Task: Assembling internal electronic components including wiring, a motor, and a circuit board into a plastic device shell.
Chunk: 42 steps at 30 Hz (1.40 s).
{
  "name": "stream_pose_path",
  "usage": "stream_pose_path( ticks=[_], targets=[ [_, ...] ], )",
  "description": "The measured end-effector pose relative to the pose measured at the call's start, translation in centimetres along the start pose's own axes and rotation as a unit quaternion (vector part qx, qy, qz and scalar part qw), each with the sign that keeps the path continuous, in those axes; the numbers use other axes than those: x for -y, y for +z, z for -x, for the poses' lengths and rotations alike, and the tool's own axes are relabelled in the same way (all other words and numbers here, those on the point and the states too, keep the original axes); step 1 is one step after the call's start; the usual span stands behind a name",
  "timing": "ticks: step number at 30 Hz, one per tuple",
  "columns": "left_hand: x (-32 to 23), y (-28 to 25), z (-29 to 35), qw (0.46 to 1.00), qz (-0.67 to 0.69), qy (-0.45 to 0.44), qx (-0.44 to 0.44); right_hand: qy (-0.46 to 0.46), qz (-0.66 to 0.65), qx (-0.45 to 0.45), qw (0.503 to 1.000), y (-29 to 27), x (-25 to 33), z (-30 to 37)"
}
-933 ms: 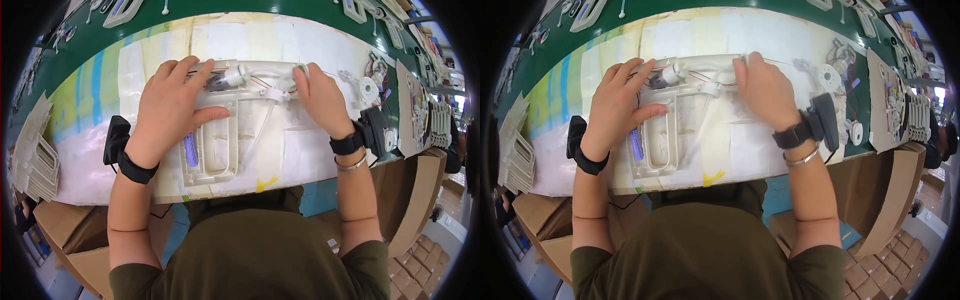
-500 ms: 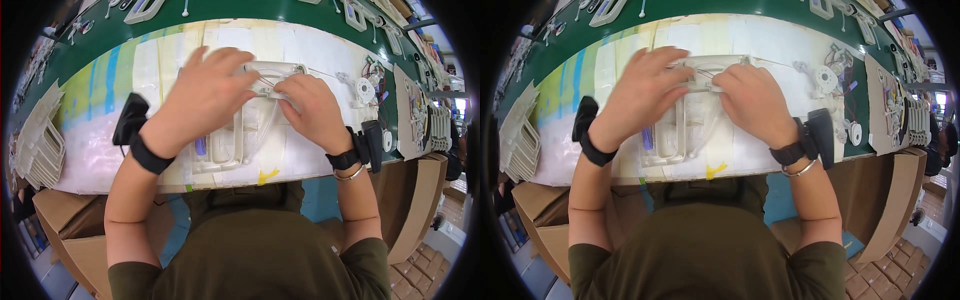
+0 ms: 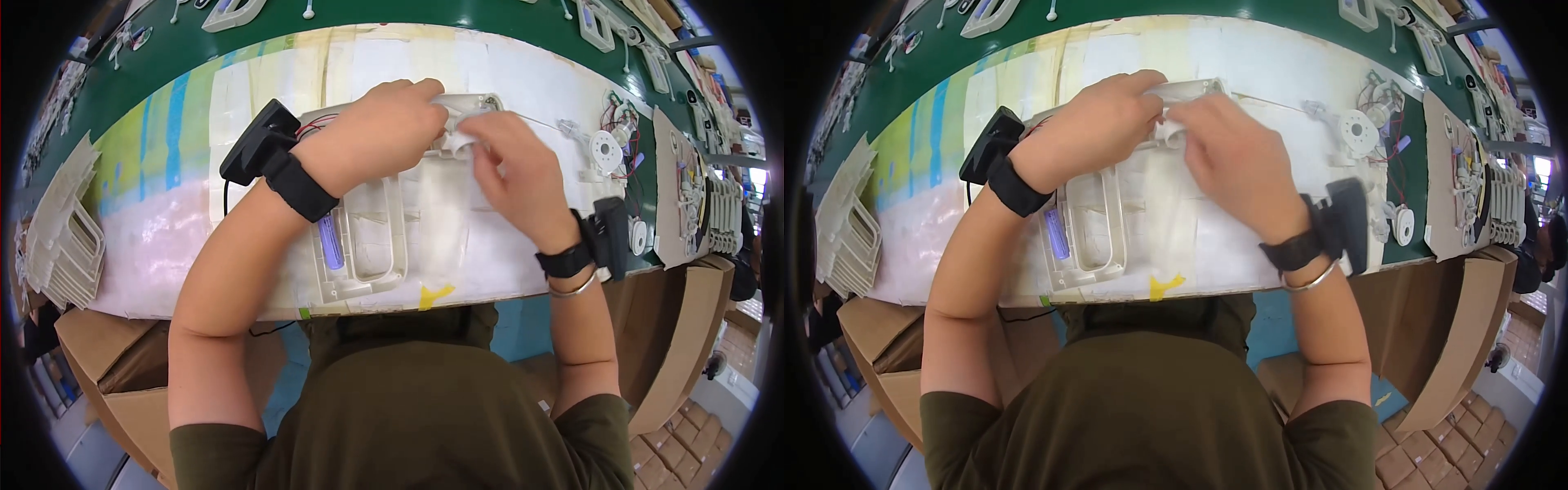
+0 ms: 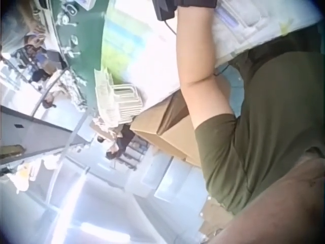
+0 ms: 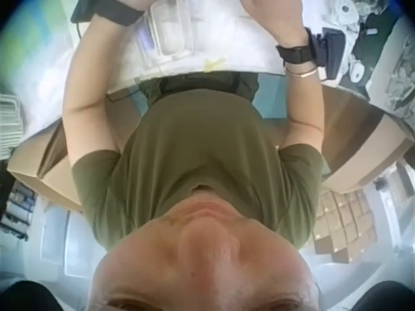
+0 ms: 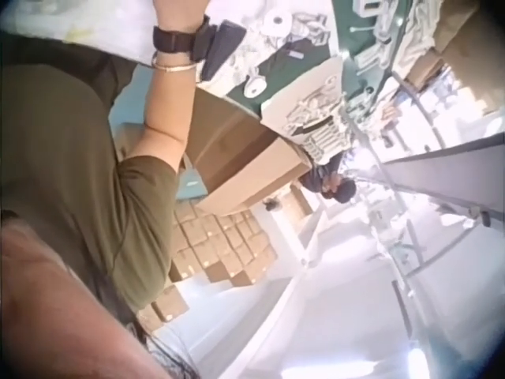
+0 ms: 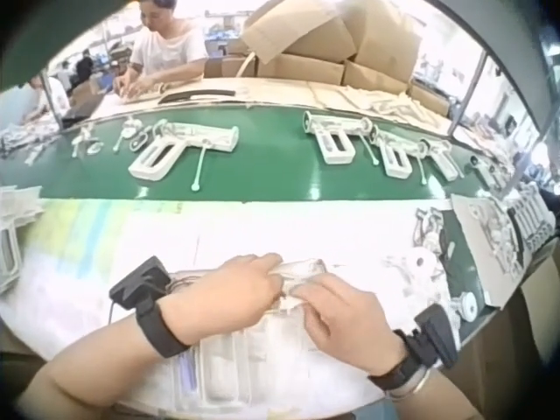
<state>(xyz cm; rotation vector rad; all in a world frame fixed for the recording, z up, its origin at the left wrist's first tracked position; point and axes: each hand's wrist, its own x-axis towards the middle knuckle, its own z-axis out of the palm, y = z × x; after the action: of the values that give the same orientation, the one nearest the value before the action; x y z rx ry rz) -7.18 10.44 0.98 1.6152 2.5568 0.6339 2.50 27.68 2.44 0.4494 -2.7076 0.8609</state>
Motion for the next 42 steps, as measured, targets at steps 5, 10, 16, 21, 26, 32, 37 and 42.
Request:
stream_pose_path(
  ticks=[5,10,16,21,26,32,37,42],
  targets=[
    [0.1,-0.3,-0.1,0.999,-0.023,0.011,0.02,-0.033,0.095,-0.06,0.993,1.2,0.7,0.9],
    [-0.7,-0.7,0.0,0.999,0.022,-0.029,0.002,0.194,-0.187,0.003,0.963,-2.5,0.4,-0.7],
    [-0.4,-0.2,0.3,1.0,-0.011,0.022,-0.012,0.087,-0.061,-0.001,0.994,-1.8,0.9,0.0],
    [-0.3,0.0,0.3,1.0,-0.014,0.009,0.007,-0.017,0.124,-0.017,0.992,1.1,1.7,1.9],
    [-0.5,0.3,0.5,0.999,-0.026,0.009,-0.02,-0.067,0.227,-0.048,0.97,2.8,1.1,1.9],
    [-0.5,0.1,0.5,1.0,-0.016,0.0,0.003,-0.074,0.272,0.022,0.959,1.6,2.2,2.3],
    [-1.3,-1.7,1.9,0.988,0.064,0.068,-0.121,-0.018,0.14,-0.007,0.99,0.9,2.2,2.8],
    [-2.2,-1.6,1.5,0.987,0.022,0.005,-0.158,0.114,0.072,-0.182,0.974,-1.9,0.2,1.2]
  ],
)
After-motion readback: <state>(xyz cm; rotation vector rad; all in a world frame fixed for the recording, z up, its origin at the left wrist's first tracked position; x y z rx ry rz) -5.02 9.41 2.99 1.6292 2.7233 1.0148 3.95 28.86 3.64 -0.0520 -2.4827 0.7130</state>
